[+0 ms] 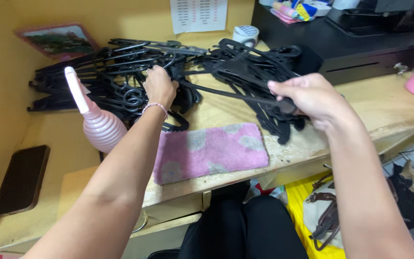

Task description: The person wipes multiple black plastic hangers with a pink cloth. They spray the cloth with a pink spray bottle, then wipe each hanger individually, handling them one at a time and placing them back on the desk.

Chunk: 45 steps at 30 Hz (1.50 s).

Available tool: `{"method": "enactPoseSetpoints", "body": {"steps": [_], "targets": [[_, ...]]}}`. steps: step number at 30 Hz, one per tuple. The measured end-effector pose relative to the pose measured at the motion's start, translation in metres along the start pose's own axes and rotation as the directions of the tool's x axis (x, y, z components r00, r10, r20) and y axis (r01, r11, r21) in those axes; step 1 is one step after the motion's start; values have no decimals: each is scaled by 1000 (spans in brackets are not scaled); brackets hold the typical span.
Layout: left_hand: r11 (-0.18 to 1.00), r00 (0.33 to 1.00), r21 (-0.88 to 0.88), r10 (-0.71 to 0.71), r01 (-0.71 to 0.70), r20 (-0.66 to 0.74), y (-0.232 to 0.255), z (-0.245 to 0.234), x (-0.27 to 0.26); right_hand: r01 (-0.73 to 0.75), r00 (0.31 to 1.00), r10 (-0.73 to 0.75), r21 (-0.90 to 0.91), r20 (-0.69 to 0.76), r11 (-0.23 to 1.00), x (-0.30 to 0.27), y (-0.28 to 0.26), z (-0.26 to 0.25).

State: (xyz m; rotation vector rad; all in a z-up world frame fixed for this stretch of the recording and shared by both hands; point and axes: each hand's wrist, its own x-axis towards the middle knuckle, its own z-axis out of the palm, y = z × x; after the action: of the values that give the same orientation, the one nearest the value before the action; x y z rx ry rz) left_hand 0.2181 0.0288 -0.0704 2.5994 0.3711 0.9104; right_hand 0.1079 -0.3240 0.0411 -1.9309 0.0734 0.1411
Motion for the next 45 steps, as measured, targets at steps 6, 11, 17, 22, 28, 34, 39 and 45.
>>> {"method": "enactPoseSetpoints", "body": {"steps": [6,11,17,22,28,34,39,45], "targets": [[958,955,7,287,-288,72,21,-25,-46,175,975,-173,2,-137,985,-47,16,-40],[884,619,-196,441,-425,650,25,-58,-117,97,992,-88,98,-90,990,-71,30,-35],[817,711,-9,507,-577,487,24,-96,-157,112,993,-107,125,-45,986,-96,40,4],[905,602,93,196,-415,774,31,-135,-149,158,987,-149,239,-54,958,-115,49,21],[953,526,-247,122,175,842,2,-162,-162,143,986,-120,210,-119,967,-140,55,16],[-266,345,-239,498,934,796,-25,-145,-194,213,964,-163,243,-212,946,-146,62,19],[-547,488,-226,397,806,777,8,-141,-221,179,981,-146,327,-124,928,-142,70,78],[-670,670,-398,202,627,715,70,-172,-263,174,978,-154,148,-137,974,-150,68,117]]}}
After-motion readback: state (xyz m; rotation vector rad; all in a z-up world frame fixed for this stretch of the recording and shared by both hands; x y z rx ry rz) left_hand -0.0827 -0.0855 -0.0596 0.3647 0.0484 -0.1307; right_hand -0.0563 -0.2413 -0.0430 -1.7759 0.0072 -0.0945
